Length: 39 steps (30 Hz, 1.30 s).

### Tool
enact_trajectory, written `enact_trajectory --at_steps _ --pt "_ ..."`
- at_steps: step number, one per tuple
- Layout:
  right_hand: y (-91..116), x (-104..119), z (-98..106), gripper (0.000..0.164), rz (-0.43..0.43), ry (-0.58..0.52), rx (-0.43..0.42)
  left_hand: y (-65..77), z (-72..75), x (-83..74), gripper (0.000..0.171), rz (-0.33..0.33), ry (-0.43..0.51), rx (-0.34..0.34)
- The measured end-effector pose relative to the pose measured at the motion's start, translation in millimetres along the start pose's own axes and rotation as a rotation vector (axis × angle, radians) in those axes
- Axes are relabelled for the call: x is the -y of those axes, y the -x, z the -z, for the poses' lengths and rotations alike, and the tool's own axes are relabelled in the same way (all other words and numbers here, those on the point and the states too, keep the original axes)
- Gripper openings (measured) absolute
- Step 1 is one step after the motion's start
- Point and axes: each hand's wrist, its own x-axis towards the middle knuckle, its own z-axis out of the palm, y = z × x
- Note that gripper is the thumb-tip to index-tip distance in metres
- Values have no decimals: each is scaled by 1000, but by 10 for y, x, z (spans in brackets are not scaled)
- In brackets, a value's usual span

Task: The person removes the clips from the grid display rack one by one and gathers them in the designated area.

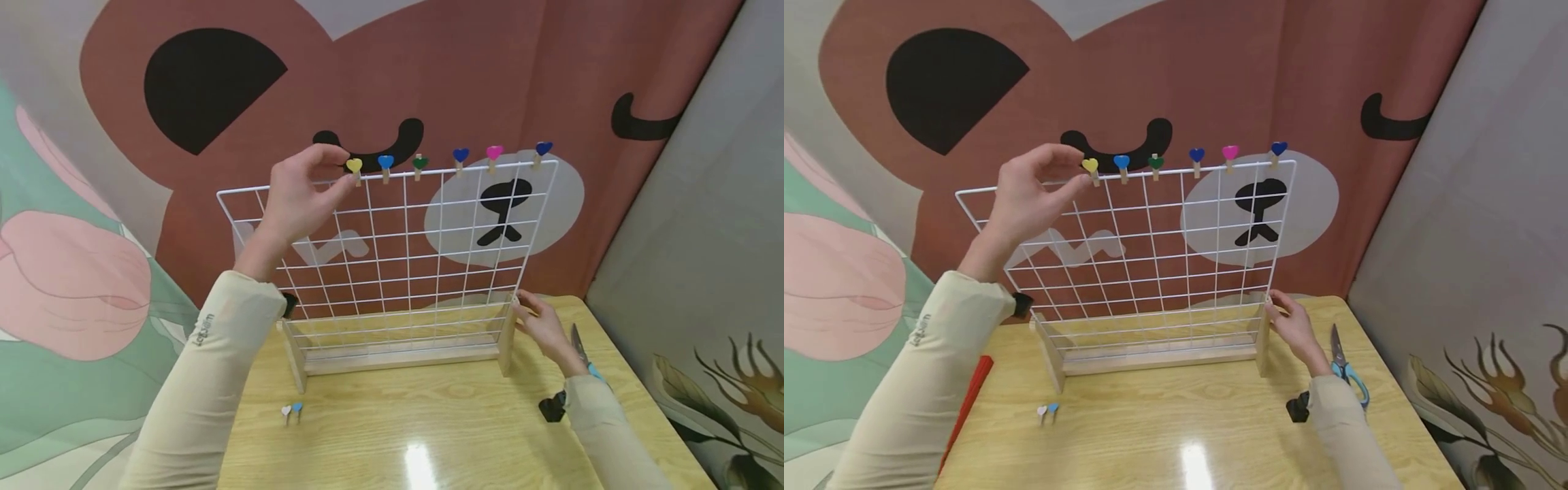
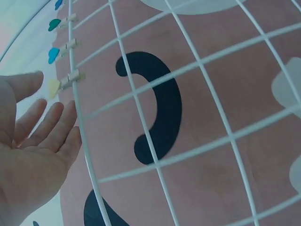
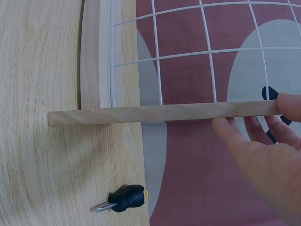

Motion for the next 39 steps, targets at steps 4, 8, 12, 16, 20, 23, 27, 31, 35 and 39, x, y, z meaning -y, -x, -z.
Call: enact_trajectory --at_steps 4,8,12,16,20,23,27,31,35,39 --pt "13 19 -11 56 7 0 4 -35 -13 -36 28 11 2 -5" --pt "27 11 -19 56 11 -3 0 -77 -16 -40 28 52 -25 20" --pt "41 -4 -14 56 8 -10 -1 -100 -25 -36 26 88 -41 48" --pt "54 10 -9 56 12 -15 -3 -120 -35 -55 24 93 -46 45" --pt "65 30 -13 56 10 -17 -7 -141 -37 -89 24 84 -40 49" --pt "76 40 -16 56 3 -16 -1 -143 -34 -98 23 92 -42 58" --pt "86 48 -12 57 -2 -15 8 -143 -36 -86 24 106 -37 57" --pt "90 41 -8 57 1 -16 11 -153 -40 -73 24 96 -21 57" --pt "96 30 2 57 0 -22 7 -163 -47 -68 23 93 -6 53" --pt "93 27 2 57 3 -25 4 -167 -53 -70 20 96 28 49"
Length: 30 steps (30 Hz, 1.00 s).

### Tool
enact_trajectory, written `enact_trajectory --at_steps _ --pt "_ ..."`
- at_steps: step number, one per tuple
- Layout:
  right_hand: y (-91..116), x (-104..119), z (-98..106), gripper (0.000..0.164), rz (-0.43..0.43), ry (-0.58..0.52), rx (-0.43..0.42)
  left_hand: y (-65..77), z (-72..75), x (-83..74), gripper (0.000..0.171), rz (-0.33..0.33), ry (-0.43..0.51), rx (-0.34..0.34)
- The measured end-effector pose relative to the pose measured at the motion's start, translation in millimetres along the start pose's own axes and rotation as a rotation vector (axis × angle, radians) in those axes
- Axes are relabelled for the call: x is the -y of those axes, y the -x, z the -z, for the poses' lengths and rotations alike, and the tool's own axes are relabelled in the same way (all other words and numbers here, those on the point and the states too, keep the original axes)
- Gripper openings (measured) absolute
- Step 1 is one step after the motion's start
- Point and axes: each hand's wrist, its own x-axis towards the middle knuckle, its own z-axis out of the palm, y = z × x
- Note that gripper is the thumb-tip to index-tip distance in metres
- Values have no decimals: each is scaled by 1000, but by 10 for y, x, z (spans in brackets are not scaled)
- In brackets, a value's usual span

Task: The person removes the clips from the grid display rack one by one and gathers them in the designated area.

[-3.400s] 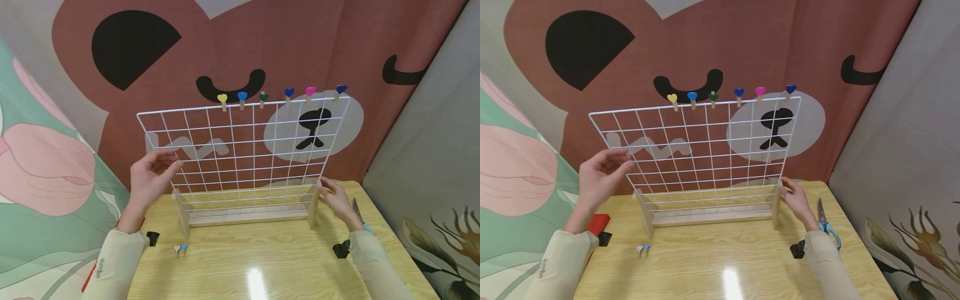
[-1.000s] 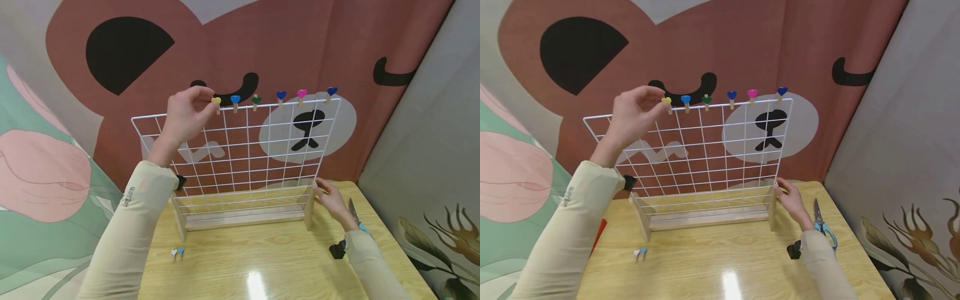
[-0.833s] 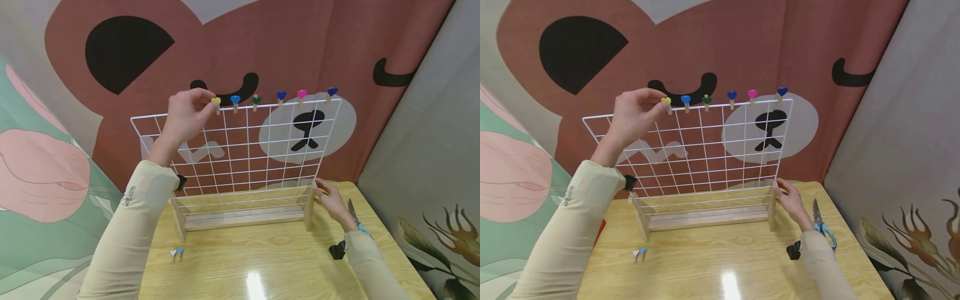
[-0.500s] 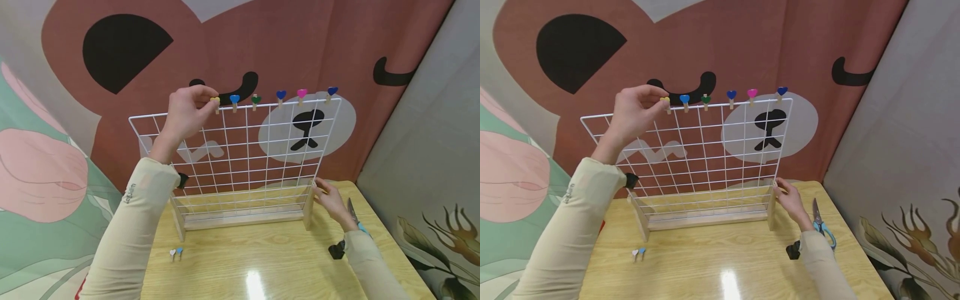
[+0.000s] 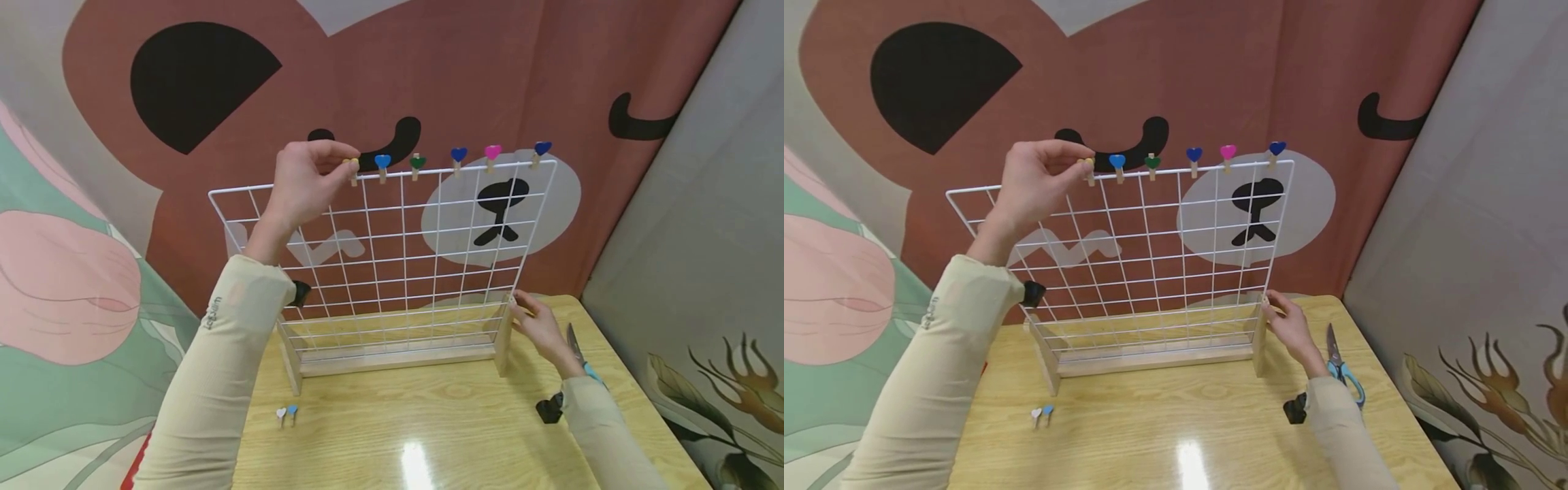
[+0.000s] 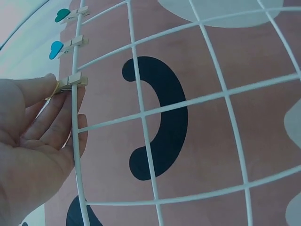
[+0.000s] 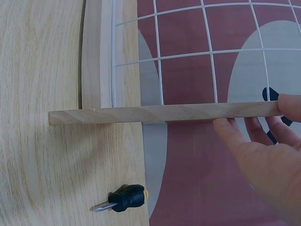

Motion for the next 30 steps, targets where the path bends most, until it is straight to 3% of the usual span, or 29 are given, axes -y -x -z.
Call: enact_trajectory --at_steps 12,22,30 --pt "6 -23 -23 56 -1 11 -15 22 -16 4 13 -21 63 -32" --pt "13 -16 -7 56 6 13 -6 22 -87 -11 7 -58 141 -131" --pt "-14 -21 -11 57 1 0 -4 41 -118 21 13 -102 158 -181"
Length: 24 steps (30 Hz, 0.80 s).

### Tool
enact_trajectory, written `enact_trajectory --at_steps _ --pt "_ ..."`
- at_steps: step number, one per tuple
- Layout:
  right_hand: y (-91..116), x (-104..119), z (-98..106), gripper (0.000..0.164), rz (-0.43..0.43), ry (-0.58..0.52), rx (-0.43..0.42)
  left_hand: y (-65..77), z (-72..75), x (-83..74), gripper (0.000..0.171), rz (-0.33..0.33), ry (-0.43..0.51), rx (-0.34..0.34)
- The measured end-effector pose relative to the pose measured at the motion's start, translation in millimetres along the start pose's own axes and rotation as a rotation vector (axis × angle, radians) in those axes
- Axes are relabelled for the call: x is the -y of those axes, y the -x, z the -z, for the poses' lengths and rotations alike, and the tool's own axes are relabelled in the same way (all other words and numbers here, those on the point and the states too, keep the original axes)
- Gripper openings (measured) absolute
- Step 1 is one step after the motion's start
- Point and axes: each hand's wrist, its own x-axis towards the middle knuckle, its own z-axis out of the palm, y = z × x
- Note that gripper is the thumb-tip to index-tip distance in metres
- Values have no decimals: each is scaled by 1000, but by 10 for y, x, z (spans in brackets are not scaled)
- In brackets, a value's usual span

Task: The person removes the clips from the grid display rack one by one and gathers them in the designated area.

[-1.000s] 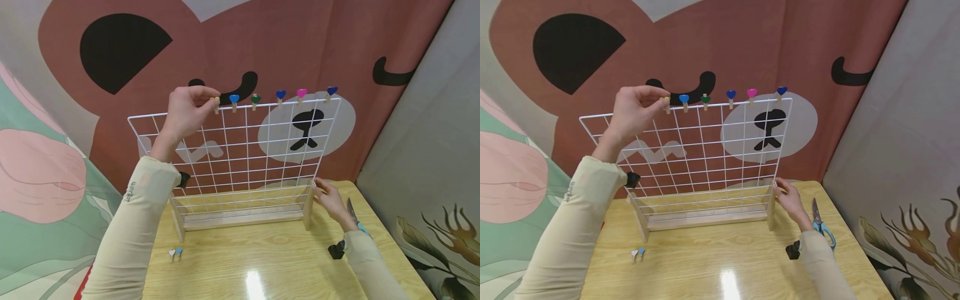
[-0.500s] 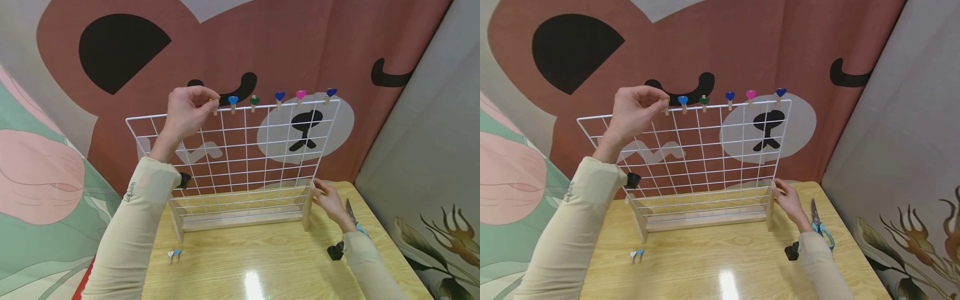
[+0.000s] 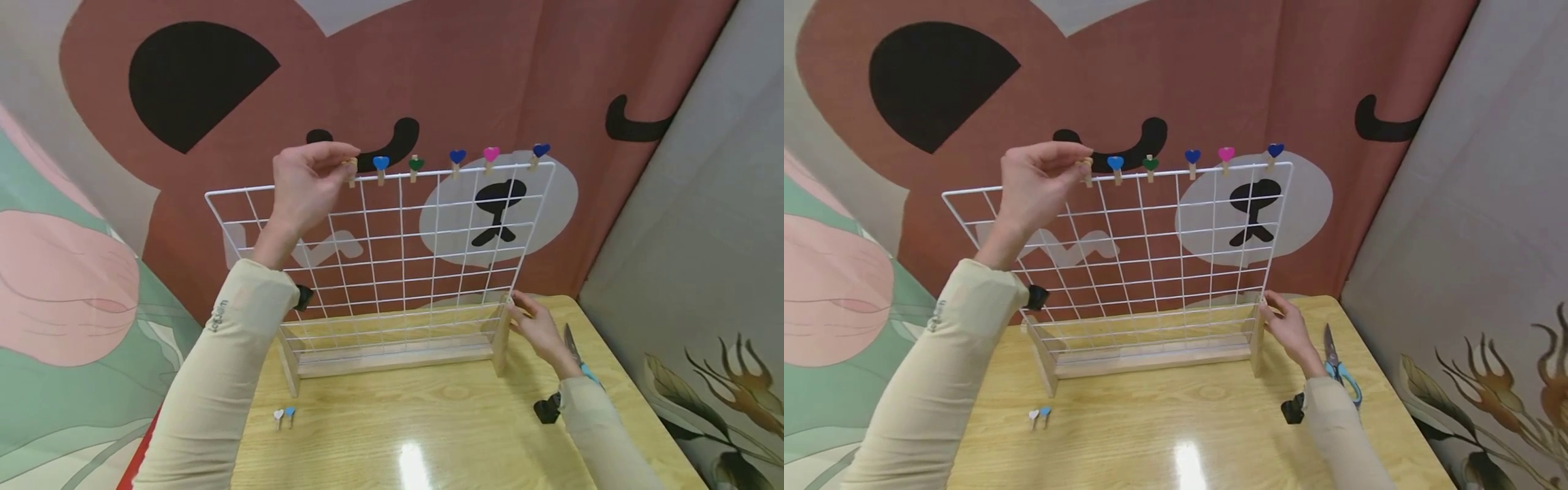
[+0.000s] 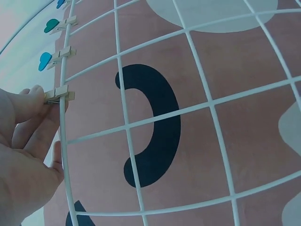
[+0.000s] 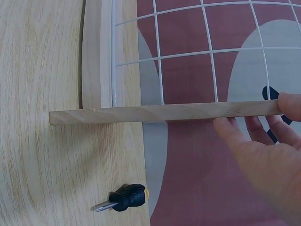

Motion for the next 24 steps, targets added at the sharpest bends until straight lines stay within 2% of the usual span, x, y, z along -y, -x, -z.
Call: enact_trajectory --at_steps 5,9,15,19,24 --pt "-18 4 -9 56 -3 7 2 1 32 -20 13 -31 19 -48" --pt "-18 1 9 57 -12 10 8 -12 62 -70 15 -23 62 -68" --pt "-6 12 43 57 -10 7 9 59 83 -106 19 -6 118 -71" --pt "9 21 44 56 -10 -1 7 113 76 -83 18 -45 150 -75" --pt "9 27 25 55 -7 -15 0 218 85 -27 16 -87 178 -39"
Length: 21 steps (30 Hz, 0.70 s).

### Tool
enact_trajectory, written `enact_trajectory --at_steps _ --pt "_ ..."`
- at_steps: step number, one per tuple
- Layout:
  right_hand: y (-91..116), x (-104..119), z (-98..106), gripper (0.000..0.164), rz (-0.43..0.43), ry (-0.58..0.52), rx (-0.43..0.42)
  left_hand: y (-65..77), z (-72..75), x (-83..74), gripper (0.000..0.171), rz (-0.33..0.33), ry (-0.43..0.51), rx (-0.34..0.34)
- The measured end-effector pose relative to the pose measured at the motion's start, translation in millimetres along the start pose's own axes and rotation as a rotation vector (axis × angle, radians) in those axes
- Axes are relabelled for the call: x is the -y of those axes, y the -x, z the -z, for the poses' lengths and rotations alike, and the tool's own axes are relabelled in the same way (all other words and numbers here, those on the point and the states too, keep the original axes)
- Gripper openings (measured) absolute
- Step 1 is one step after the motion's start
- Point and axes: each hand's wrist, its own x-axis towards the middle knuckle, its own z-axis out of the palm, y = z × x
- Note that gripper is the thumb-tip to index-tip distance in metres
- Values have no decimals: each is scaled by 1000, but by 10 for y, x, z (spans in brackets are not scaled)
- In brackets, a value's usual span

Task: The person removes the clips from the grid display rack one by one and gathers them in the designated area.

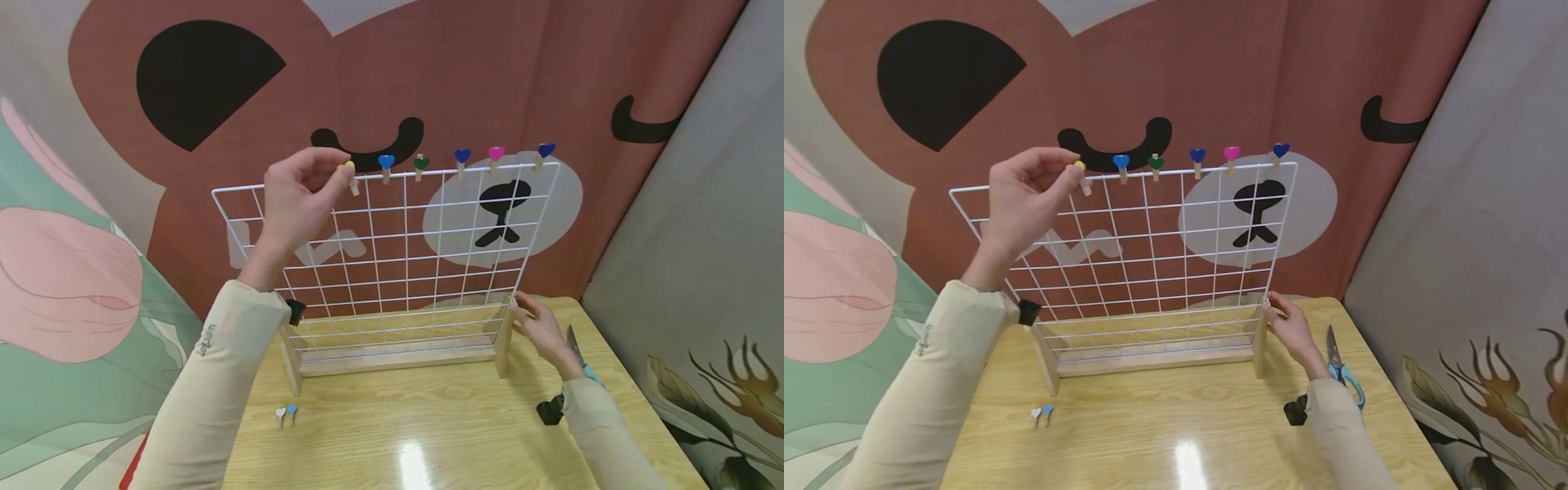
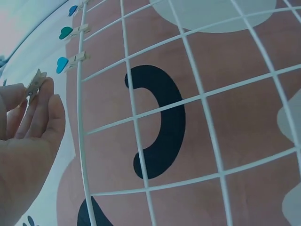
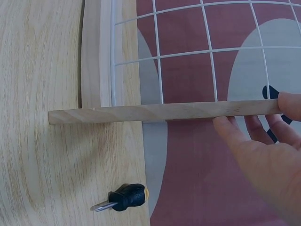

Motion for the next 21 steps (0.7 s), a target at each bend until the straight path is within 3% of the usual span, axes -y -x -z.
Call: enact_trajectory --at_steps 14,21 --pt "-33 -33 11 55 -5 8 1 308 80 79 14 64 11 70" --pt "-44 -39 15 56 -4 9 1 455 137 134 16 77 42 60"
